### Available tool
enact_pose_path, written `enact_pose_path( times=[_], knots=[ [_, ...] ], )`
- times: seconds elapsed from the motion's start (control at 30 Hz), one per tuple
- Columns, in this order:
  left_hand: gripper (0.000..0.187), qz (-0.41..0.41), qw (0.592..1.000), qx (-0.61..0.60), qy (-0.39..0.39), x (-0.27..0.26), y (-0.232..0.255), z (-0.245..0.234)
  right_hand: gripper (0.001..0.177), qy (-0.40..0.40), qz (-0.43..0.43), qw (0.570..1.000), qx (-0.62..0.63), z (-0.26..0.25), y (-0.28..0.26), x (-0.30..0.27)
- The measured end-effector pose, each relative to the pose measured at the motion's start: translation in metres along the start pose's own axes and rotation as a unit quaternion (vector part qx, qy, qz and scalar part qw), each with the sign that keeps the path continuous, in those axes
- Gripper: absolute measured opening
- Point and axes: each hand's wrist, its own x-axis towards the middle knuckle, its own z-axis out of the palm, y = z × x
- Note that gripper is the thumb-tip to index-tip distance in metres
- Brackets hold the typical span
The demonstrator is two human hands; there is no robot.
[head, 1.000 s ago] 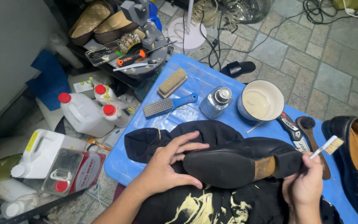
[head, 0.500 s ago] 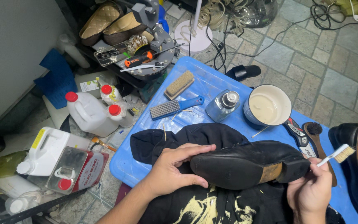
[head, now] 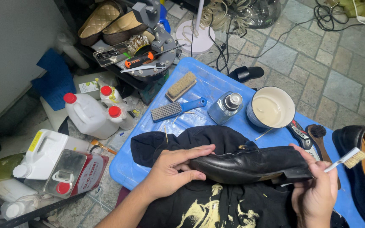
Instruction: The person scrapes the interior sole of a black loafer with a utility knife, then scrubs the interior with a toothbrush and wipes it with a cloth. They repeat the scrubbing and wiping on the heel area and finish by brushing the exterior leather with a shoe brush.
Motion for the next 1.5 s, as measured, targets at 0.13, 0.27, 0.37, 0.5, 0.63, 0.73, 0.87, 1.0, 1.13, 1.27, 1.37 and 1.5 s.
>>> enact_pose_path(
  times=[0.13,0.27,0.37,0.5,0.63,0.73,0.87,1.0,1.13,1.27,1.37,1.5],
  knots=[
    [0.054,-0.004,1.000,-0.024,0.009,0.000,-0.003,-0.001,0.015,-0.035,-0.052,0.998,-0.001,0.001,0.001,-0.001],
    [0.051,-0.024,0.997,-0.062,0.039,-0.002,-0.007,-0.003,0.018,-0.024,-0.042,0.999,-0.011,0.010,-0.001,-0.006],
    [0.050,-0.036,0.992,-0.094,0.075,-0.009,-0.010,-0.006,0.022,-0.075,-0.063,0.995,-0.015,0.016,-0.005,-0.010],
    [0.052,0.041,0.995,-0.020,0.094,-0.016,-0.011,-0.012,0.025,-0.130,-0.033,0.991,0.006,0.014,0.000,-0.014],
    [0.044,-0.078,0.985,0.082,0.127,-0.020,-0.003,-0.009,0.024,-0.188,0.011,0.981,0.034,0.005,0.009,-0.011],
    [0.044,-0.071,0.973,0.190,0.109,-0.022,0.003,-0.005,0.022,-0.158,-0.003,0.986,0.056,-0.006,0.008,-0.012],
    [0.065,-0.047,0.964,0.255,0.059,-0.019,0.021,-0.008,0.016,-0.004,-0.062,0.983,-0.173,-0.008,-0.013,-0.003],
    [0.085,-0.002,0.934,0.357,0.022,-0.025,0.038,-0.008,0.020,0.052,-0.149,0.895,-0.417,-0.010,-0.043,-0.006],
    [0.082,-0.056,0.900,0.422,0.091,-0.023,0.043,0.008,0.021,0.101,-0.152,0.801,-0.570,-0.007,-0.069,-0.007],
    [0.074,-0.106,0.866,0.475,0.114,-0.020,0.038,0.021,0.019,0.046,-0.145,0.796,-0.586,-0.016,-0.073,-0.012],
    [0.077,-0.060,0.834,0.536,0.113,-0.014,0.035,0.035,0.023,-0.019,-0.107,0.774,-0.624,-0.016,-0.070,-0.003],
    [0.071,0.095,0.801,0.583,0.093,-0.008,0.032,0.058,0.029,-0.037,0.045,0.762,-0.644,-0.012,-0.069,0.002]
  ],
)
